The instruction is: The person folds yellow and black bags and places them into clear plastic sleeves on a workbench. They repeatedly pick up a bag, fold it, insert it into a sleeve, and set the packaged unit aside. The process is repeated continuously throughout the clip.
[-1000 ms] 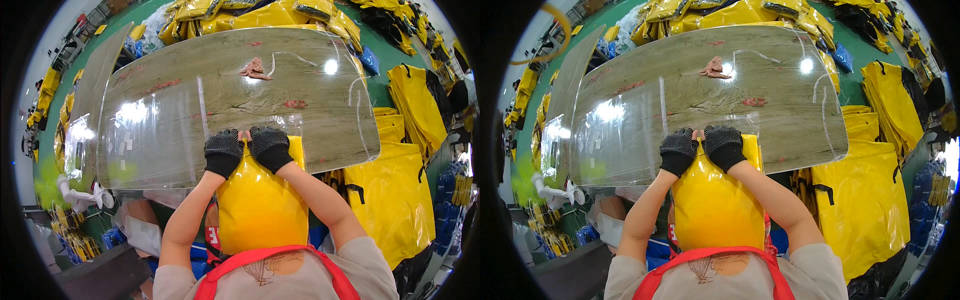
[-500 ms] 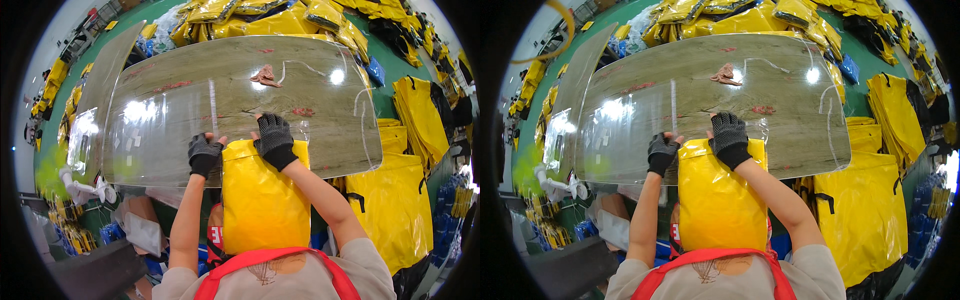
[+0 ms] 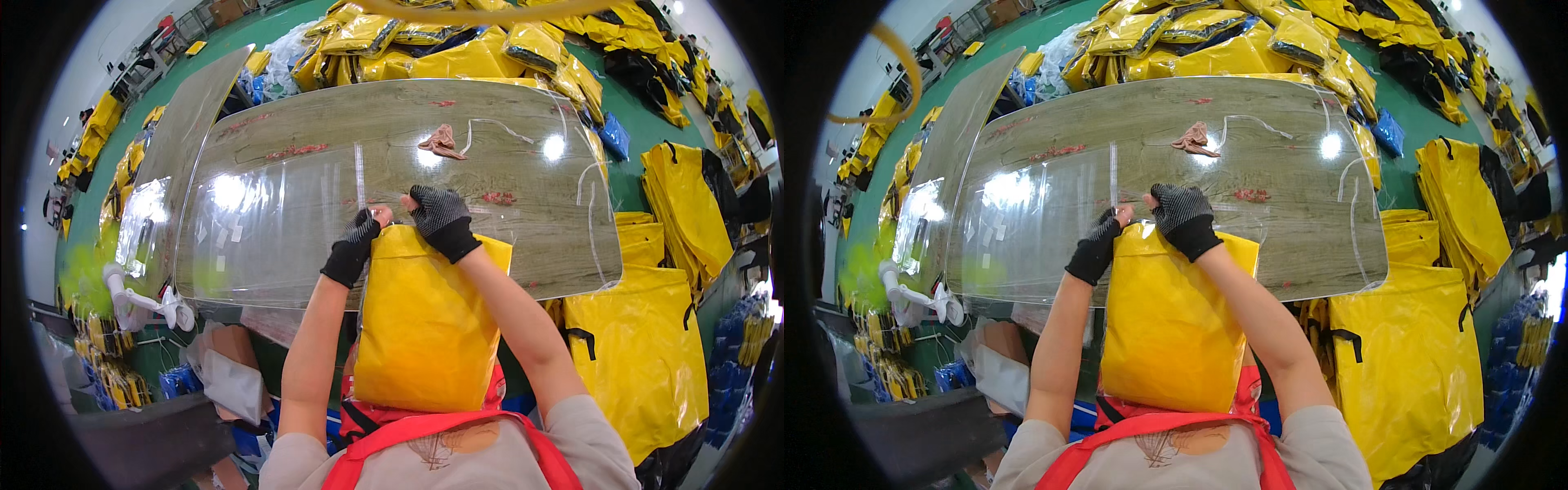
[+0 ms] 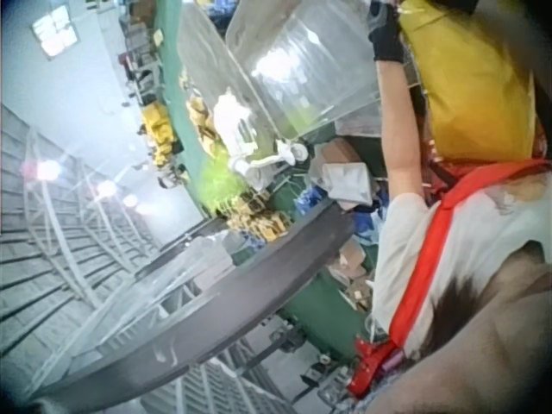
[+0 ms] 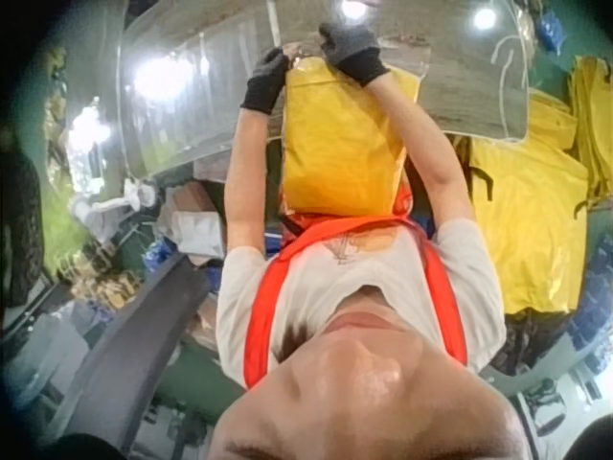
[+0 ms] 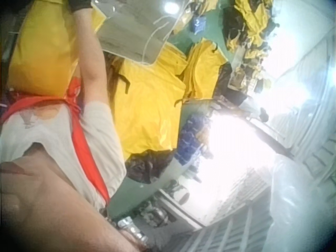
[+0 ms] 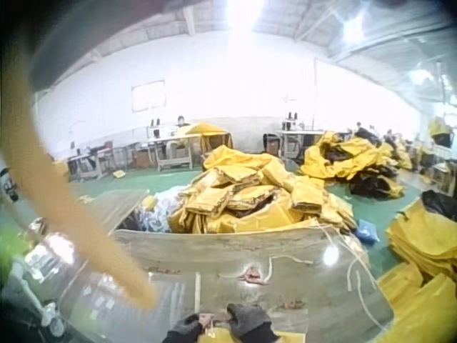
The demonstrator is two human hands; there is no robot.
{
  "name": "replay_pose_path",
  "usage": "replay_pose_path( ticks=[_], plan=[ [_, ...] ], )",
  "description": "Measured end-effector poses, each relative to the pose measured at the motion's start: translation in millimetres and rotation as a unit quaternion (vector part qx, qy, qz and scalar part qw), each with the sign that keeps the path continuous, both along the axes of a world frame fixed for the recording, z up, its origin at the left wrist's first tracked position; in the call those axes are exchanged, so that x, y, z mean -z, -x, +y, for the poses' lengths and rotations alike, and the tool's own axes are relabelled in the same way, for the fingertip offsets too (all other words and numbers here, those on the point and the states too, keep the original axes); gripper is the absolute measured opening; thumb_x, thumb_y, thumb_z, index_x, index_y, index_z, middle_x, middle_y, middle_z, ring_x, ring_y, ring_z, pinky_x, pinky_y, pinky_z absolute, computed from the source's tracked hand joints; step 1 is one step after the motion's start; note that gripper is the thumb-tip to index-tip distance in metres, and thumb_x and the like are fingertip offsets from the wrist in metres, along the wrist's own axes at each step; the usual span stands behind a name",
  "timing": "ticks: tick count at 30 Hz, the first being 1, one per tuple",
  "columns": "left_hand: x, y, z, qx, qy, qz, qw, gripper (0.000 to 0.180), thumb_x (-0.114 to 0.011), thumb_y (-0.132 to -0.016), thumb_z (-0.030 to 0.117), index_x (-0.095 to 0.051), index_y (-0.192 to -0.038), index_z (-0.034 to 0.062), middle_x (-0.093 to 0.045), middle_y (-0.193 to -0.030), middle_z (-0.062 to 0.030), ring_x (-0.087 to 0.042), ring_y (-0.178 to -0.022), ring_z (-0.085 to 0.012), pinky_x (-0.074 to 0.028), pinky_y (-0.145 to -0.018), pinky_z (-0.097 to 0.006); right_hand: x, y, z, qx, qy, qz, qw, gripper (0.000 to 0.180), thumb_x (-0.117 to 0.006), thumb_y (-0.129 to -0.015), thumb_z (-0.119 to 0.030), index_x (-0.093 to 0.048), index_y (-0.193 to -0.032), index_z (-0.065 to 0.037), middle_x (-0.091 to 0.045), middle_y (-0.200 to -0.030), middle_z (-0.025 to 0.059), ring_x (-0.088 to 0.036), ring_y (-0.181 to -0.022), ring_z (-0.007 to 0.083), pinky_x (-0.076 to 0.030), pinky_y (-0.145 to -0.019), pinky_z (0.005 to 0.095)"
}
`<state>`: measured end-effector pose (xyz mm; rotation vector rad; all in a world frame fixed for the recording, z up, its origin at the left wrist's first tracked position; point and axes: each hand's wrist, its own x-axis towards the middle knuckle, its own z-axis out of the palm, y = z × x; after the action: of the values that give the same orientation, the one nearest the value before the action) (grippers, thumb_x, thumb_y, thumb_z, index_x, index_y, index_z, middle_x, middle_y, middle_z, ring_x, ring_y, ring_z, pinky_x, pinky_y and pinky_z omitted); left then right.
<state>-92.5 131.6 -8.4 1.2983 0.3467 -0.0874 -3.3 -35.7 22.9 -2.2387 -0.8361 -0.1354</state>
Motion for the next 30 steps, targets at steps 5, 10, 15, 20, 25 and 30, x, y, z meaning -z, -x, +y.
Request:
replay_pose_path(
  ticks=[5, 10, 15, 20, 25, 30],
  plan=[
    [-51.1, -7.4, 0.3, -0.046, -0.031, -0.031, 0.998, 0.032, -0.051, -0.094, 0.029, -0.067, -0.098, 0.0017, -0.064, -0.085, -0.004, -0.057, -0.074, -0.0101, -0.046, -0.066, -0.023, -45.0, -5.5, -4.0, 0.054, -0.073, -0.289, 0.953, 0.015, -0.059, -0.08, -0.023, -0.06, -0.075, -0.009, -0.061, -0.083, 0.009, -0.058, -0.08, 0.0291, -0.046, -0.066, 0.0404],
    [-79.8, 0.5, -13.2, -0.062, -0.142, -0.111, 0.982, 0.032, -0.05, -0.096, 0.027, -0.068, -0.092, -0.0004, -0.064, -0.078, -0.0023, -0.053, -0.068, -0.007, -0.042, -0.061, -0.022, -84.7, 19.3, 8.5, -0.089, 0.059, -0.221, 0.969, 0.015, -0.054, -0.081, -0.018, -0.061, -0.076, -0.006, -0.057, -0.08, 0.012, -0.056, -0.079, 0.0296, -0.045, -0.067, 0.0425],
    [-106.1, 16.7, -28.4, -0.085, -0.23, -0.185, 0.952, 0.023, -0.053, -0.093, 0.017, -0.066, -0.09, -0.0015, -0.063, -0.069, -0.0048, -0.053, -0.064, -0.0068, -0.043, -0.06, -0.023, -106.7, 15.0, 14.5, -0.132, 0.111, -0.262, 0.95, 0.016, -0.052, -0.081, -0.017, -0.061, -0.076, -0.005, -0.06, -0.075, 0.0142, -0.059, -0.072, 0.032, -0.047, -0.063, 0.0444],
    [-139.1, 45.6, -37.0, -0.114, -0.117, -0.15, 0.975, 0.03, -0.051, -0.095, 0.023, -0.066, -0.093, -0.003, -0.067, -0.082, -0.0076, -0.062, -0.075, -0.0138, -0.048, -0.07, -0.025, -153.0, -67.1, -51.1, 0.054, -0.014, -0.168, 0.984, 0.017, -0.051, -0.088, -0.02, -0.06, -0.087, -0.006, -0.064, -0.075, 0.0138, -0.063, -0.067, 0.0274, -0.049, -0.06, 0.0398],
    [-154.8, 53.4, -46.5, -0.122, -0.11, -0.18, 0.97, 0.031, -0.051, -0.096, 0.023, -0.066, -0.093, -0.0035, -0.067, -0.082, -0.0081, -0.061, -0.072, -0.0133, -0.048, -0.069, -0.025, -199.0, 28.0, -58.5, -0.12, -0.127, -0.052, 0.983, 0.015, -0.057, -0.084, -0.019, -0.059, -0.09, -0.005, -0.063, -0.08, 0.0105, -0.062, -0.072, 0.027, -0.05, -0.067, 0.0335],
    [-171.7, 66.1, -60.0, -0.11, -0.19, -0.195, 0.956, 0.031, -0.052, -0.096, 0.023, -0.065, -0.091, -0.0039, -0.066, -0.078, -0.0056, -0.057, -0.071, -0.01, -0.045, -0.065, -0.024, -176.0, 69.6, -27.9, -0.146, 0.065, -0.269, 0.95, 0.01, -0.057, -0.08, -0.016, -0.06, -0.082, -0.007, -0.06, -0.075, 0.0096, -0.063, -0.073, 0.029, -0.05, -0.064, 0.0383]
  ],
)
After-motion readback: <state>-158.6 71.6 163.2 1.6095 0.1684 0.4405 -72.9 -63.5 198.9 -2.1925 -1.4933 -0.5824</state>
